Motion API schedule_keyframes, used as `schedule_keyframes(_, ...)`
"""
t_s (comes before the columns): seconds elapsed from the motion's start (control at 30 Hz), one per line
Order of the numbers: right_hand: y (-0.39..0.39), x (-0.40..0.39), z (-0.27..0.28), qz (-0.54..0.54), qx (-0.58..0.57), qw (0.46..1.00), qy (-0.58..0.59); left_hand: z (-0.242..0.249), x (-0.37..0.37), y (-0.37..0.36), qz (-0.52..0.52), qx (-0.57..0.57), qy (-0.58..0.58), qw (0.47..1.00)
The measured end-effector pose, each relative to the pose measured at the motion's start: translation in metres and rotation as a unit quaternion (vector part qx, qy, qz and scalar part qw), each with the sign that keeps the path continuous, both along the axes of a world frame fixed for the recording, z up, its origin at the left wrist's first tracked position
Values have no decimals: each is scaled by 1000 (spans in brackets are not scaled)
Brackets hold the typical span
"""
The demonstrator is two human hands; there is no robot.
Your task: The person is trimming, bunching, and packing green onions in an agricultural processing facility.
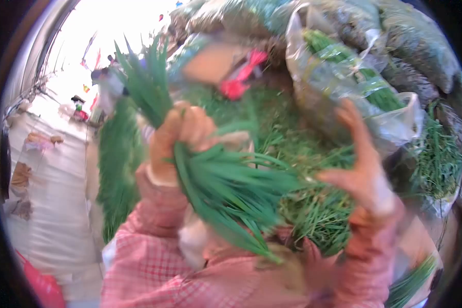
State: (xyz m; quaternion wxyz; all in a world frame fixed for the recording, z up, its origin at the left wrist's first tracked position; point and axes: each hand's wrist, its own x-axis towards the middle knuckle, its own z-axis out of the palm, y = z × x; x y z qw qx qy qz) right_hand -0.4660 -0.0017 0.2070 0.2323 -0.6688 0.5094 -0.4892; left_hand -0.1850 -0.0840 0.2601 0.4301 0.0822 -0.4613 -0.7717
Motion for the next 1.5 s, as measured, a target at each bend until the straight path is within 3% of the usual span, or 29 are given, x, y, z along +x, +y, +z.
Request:
schedule_keyframes(0.03,-12,7,15,36,-45,998,-24,19,-18,-6,-97,-63,-10,993)
schedule_keyframes(0.1,-35,12,39,92,-119,986,-78,55,-53,-5,-95,-246,-96,960)
schedule_keyframes(0.13,-41,14,52,145,-132,974,-116,69,-79,-5,-53,-380,-142,913)
schedule_keyframes(0.17,-45,14,64,199,-139,958,-152,80,-90,1,-39,-417,-167,893)
schedule_keyframes(0.23,-41,2,78,162,-287,944,26,103,-111,12,-10,-488,-215,846)
schedule_keyframes(0.3,-15,11,89,168,-141,968,-124,109,-128,17,-35,-433,-206,877)
schedule_keyframes(0.37,6,23,93,140,-38,963,-225,107,-125,26,75,-442,-169,878)
schedule_keyframes(0.43,-3,56,73,14,-216,973,-81,87,-111,46,173,-235,-160,943)
schedule_keyframes(0.47,-4,74,52,-75,-233,970,-2,69,-97,37,193,-138,-129,963)
schedule_keyframes(0.53,-8,113,1,-198,-292,925,137,22,-57,11,199,-109,1,974)
schedule_keyframes(0.57,-11,130,-26,-229,-339,891,195,-6,-22,-5,150,-75,30,985)
schedule_keyframes(0.63,-4,162,-76,-133,-280,932,188,-58,58,-31,65,-2,90,994)
schedule_keyframes(0.73,27,186,-115,27,-188,962,197,-121,154,-28,131,10,43,990)
schedule_keyframes(0.83,42,179,-117,124,-152,949,246,-132,163,13,355,73,-20,932)
schedule_keyframes(0.9,45,168,-115,166,-151,938,265,-144,186,12,397,135,5,908)
schedule_keyframes(0.97,46,147,-135,140,-150,919,337,-155,199,10,413,172,31,894)
schedule_keyframes(1.1,53,90,-158,204,-4,879,431,-162,204,11,421,198,33,884)
schedule_keyframes(1.27,55,66,-136,277,22,890,361,-187,207,9,412,255,73,872)
schedule_keyframes(1.37,60,30,-145,221,57,868,441,-198,222,8,323,278,102,899)
schedule_keyframes(1.4,69,0,-153,165,86,892,412,-198,225,9,365,267,80,888)
schedule_keyframes(1.47,97,-76,-176,14,140,874,465,-196,227,13,446,245,37,860)
schedule_keyframes(1.5,108,-108,-189,-74,211,807,546,-201,232,15,413,235,61,878)
